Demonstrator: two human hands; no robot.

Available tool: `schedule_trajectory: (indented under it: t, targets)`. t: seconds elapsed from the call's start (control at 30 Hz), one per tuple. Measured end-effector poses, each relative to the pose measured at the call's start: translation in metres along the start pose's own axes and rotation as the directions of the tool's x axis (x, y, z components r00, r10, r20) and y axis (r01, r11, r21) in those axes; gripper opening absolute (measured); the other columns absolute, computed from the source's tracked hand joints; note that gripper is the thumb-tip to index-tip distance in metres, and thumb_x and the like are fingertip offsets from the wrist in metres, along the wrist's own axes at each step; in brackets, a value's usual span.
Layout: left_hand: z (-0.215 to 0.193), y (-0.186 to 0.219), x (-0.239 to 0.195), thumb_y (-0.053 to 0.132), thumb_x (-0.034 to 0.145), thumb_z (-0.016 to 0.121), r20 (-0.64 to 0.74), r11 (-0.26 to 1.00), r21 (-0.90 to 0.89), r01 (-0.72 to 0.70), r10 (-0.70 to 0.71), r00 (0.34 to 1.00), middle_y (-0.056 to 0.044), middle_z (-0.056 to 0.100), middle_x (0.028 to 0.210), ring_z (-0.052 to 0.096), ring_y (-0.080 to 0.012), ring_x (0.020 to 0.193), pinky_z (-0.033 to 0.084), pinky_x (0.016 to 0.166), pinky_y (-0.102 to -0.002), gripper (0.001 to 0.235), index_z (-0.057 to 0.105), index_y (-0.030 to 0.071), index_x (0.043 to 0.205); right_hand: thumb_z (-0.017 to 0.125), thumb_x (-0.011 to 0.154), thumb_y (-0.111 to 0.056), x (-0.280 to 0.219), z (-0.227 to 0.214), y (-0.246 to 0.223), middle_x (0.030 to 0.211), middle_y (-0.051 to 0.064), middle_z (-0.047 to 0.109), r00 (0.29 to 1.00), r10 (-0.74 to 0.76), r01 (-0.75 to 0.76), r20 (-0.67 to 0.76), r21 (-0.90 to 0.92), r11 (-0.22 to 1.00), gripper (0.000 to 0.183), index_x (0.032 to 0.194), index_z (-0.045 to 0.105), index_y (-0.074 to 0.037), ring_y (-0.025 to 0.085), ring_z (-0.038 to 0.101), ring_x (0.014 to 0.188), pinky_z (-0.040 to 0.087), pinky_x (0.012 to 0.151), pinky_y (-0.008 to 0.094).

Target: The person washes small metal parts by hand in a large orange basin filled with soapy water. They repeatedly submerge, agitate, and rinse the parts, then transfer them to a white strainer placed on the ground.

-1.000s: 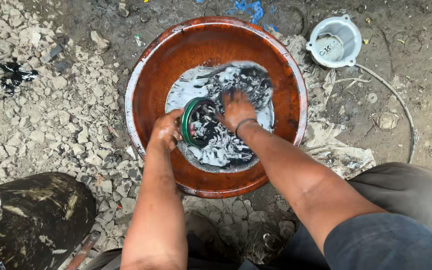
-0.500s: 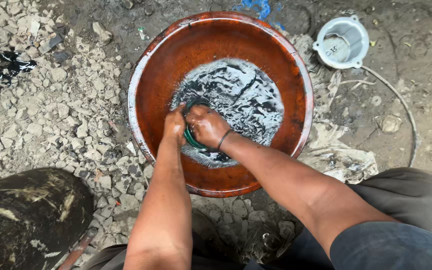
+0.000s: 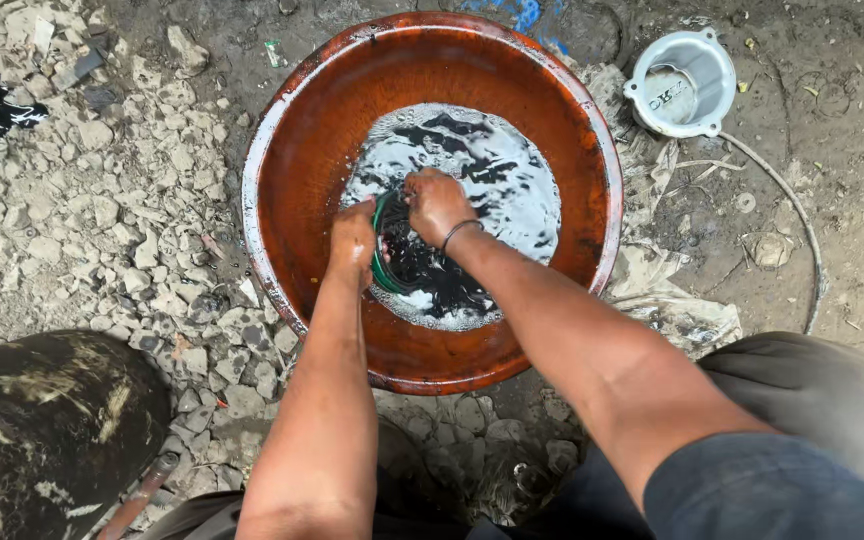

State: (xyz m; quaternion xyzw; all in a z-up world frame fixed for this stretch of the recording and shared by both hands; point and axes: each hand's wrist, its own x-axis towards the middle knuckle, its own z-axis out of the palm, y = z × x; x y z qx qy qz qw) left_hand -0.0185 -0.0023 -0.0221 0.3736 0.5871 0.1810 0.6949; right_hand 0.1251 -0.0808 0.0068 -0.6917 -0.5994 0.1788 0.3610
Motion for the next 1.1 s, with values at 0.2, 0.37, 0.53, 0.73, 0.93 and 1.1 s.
schedule_trajectory:
  t: [0.2, 0.37, 0.53, 0.73, 0.93, 1.1]
  targets:
    - [0.009, 0.021, -0.022, 0.037, 0.103, 0.055, -0.142, 0.995, 0.09, 0.043, -0.03, 0.989, -0.008, 0.051, 0.054, 0.045, -0.0189, 0.037, 0.037, 0.034, -0.036, 0.042, 0.067, 0.002, 0.084, 0.062, 0.079, 0.002, 0.004, 0.002, 0.003, 0.096, 0.018, 0.07, 0.999, 0.027, -0.021, -0.032, 0.17, 0.985, 0.02, 0.094, 0.073, -0.004, 0.037, 0.068, 0.091, 0.057, 0.08, 0.045]
    - [0.014, 0.014, -0.019, 0.032, 0.1, 0.058, -0.087, 0.996, 0.074, -0.042, 0.048, 0.995, -0.007, 0.052, 0.056, 0.046, -0.0171, 0.039, 0.038, 0.035, -0.035, 0.033, 0.069, 0.005, 0.087, 0.065, 0.084, -0.006, 0.005, -0.002, 0.007, 0.092, 0.018, 0.072, 0.968, 0.241, -0.237, 0.065, -0.066, 0.969, 0.01, 0.09, 0.074, -0.006, 0.037, 0.069, 0.09, 0.056, 0.083, 0.047]
    - [0.01, 0.002, -0.003, 0.03, 0.1, 0.058, -0.145, 0.979, 0.13, -0.156, 0.175, 0.974, -0.008, 0.059, 0.058, 0.05, -0.017, 0.041, 0.038, 0.037, -0.036, 0.037, 0.067, 0.0, 0.08, 0.062, 0.083, -0.004, 0.008, 0.015, 0.011, 0.092, 0.02, 0.071, 0.987, 0.078, -0.034, -0.138, 0.298, 0.954, 0.013, 0.093, 0.071, -0.003, 0.037, 0.068, 0.087, 0.057, 0.079, 0.045]
    - [-0.001, -0.026, 0.01, 0.031, 0.1, 0.058, -0.152, 0.959, 0.152, -0.238, 0.26, 0.953, -0.007, 0.055, 0.059, 0.045, -0.0162, 0.042, 0.036, 0.038, -0.037, 0.036, 0.069, 0.002, 0.082, 0.069, 0.082, -0.009, 0.016, 0.019, 0.025, 0.098, 0.018, 0.073, 0.989, 0.071, -0.054, 0.132, -0.129, 0.99, 0.006, 0.086, 0.074, -0.009, 0.039, 0.069, 0.093, 0.055, 0.085, 0.048]
    - [-0.006, -0.043, 0.028, 0.03, 0.099, 0.061, -0.162, 0.779, 0.441, -0.445, 0.557, 0.815, -0.016, 0.066, 0.071, 0.057, -0.0211, 0.068, 0.048, 0.065, -0.041, 0.037, 0.07, -0.004, 0.087, 0.067, 0.081, -0.01, 0.009, 0.012, 0.021, 0.092, 0.014, 0.073, 0.914, 0.387, -0.402, 0.125, 0.135, 0.906, 0.015, 0.094, 0.072, -0.005, 0.034, 0.072, 0.088, 0.057, 0.082, 0.042]
    - [-0.001, -0.042, 0.021, 0.032, 0.099, 0.055, -0.172, 0.776, 0.465, -0.427, 0.552, 0.816, -0.022, 0.068, 0.079, 0.061, -0.0239, 0.068, 0.049, 0.068, -0.044, 0.041, 0.066, -0.005, 0.084, 0.068, 0.08, -0.009, 0.004, 0.008, 0.019, 0.089, 0.018, 0.072, 0.997, 0.02, -0.01, -0.072, 0.135, 0.991, 0.011, 0.089, 0.074, -0.005, 0.038, 0.069, 0.087, 0.055, 0.079, 0.045]
